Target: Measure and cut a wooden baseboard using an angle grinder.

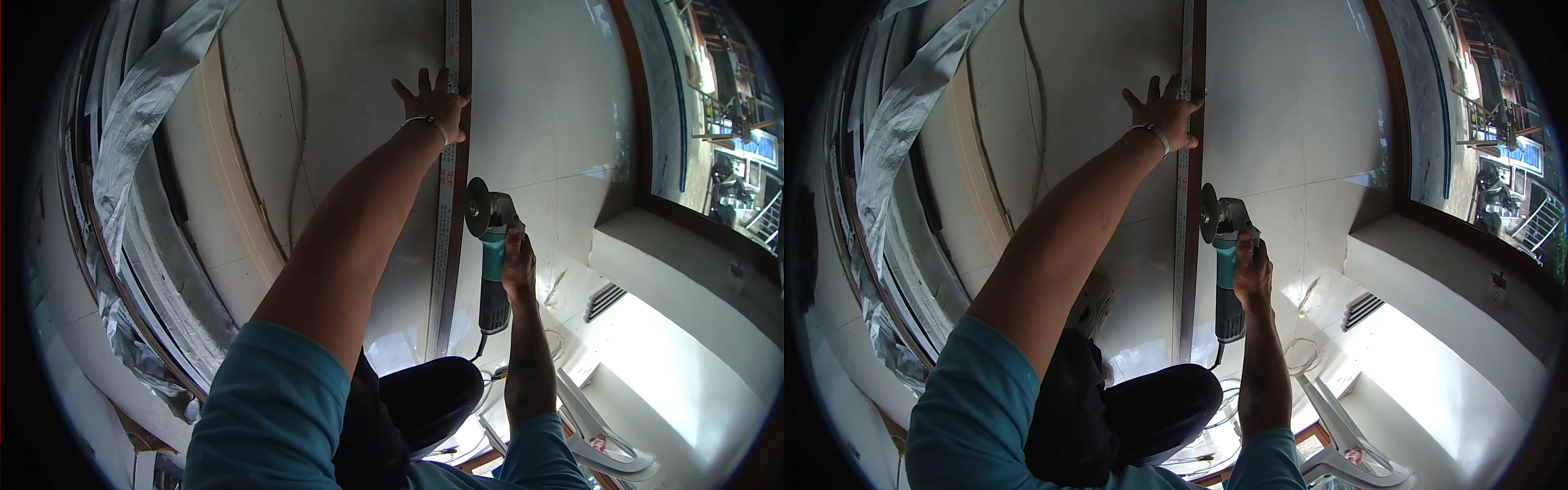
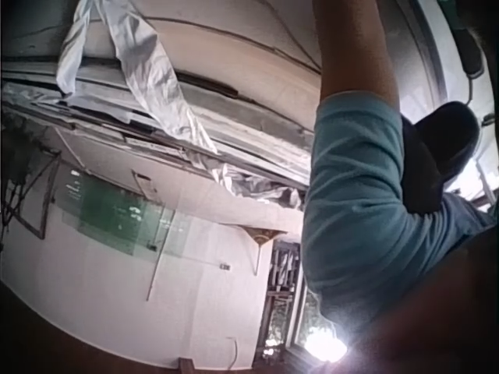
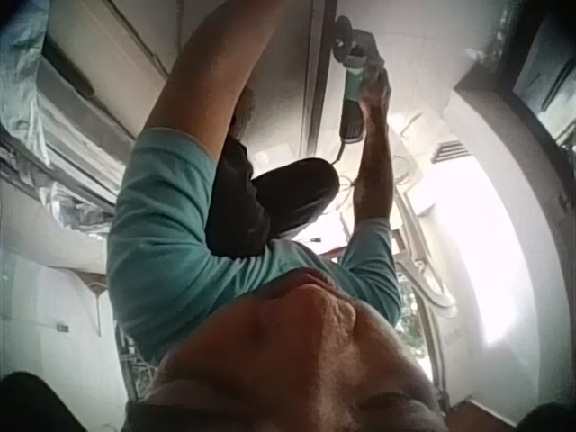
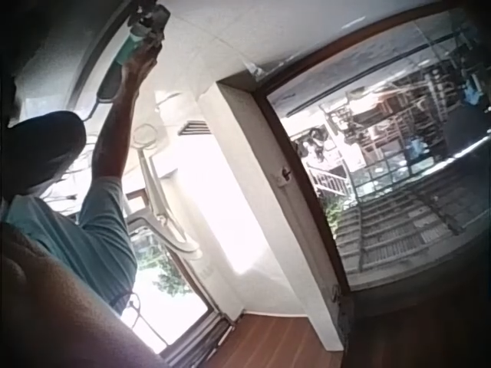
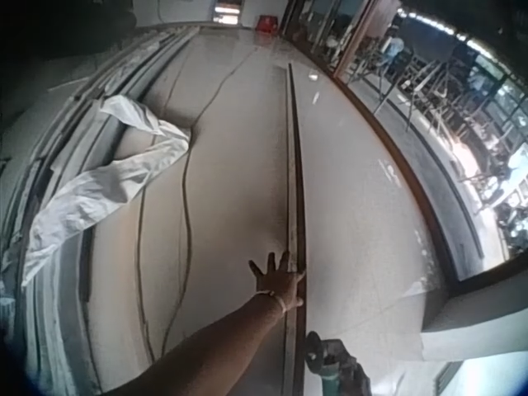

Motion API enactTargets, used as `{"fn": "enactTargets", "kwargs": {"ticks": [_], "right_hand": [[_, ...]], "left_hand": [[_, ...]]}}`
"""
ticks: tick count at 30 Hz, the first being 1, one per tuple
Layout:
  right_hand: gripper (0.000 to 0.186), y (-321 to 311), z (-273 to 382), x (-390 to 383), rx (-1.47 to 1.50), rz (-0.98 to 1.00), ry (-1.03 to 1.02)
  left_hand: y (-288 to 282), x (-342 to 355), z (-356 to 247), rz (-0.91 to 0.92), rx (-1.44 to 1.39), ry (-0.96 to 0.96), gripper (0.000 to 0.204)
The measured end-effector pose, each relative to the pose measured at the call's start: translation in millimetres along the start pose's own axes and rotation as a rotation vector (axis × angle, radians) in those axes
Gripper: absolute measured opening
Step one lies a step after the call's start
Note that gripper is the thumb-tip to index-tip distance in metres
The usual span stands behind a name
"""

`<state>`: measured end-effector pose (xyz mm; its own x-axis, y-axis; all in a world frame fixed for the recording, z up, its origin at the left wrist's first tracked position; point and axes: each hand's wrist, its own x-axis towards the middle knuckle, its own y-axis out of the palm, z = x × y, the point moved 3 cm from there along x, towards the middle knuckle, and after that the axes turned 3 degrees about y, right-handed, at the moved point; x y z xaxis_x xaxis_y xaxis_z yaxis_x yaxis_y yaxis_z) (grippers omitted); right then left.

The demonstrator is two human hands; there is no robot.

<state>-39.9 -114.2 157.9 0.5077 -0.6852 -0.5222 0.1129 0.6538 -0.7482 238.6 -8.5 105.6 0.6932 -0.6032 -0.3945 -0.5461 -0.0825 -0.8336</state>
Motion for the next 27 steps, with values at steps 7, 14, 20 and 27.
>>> {"fn": "enactTargets", "kwargs": {"ticks": [7,14,20,27], "right_hand": [[0.087,0,-2,4,0.025,0.024,-0.015],[0.088,3,3,12,0.057,0.046,-0.087],[0.083,3,0,18,0.041,0.038,-0.085],[0.08,7,-2,21,0.094,0.047,-0.116]], "left_hand": [[-4,0,1,0.017,-0.03,-0.014,0.083],[-5,-3,8,-0.005,-0.075,-0.033,0.079],[-9,-5,7,0.017,-0.104,-0.056,0.078],[-9,-5,9,0.039,-0.135,-0.05,0.079]]}}
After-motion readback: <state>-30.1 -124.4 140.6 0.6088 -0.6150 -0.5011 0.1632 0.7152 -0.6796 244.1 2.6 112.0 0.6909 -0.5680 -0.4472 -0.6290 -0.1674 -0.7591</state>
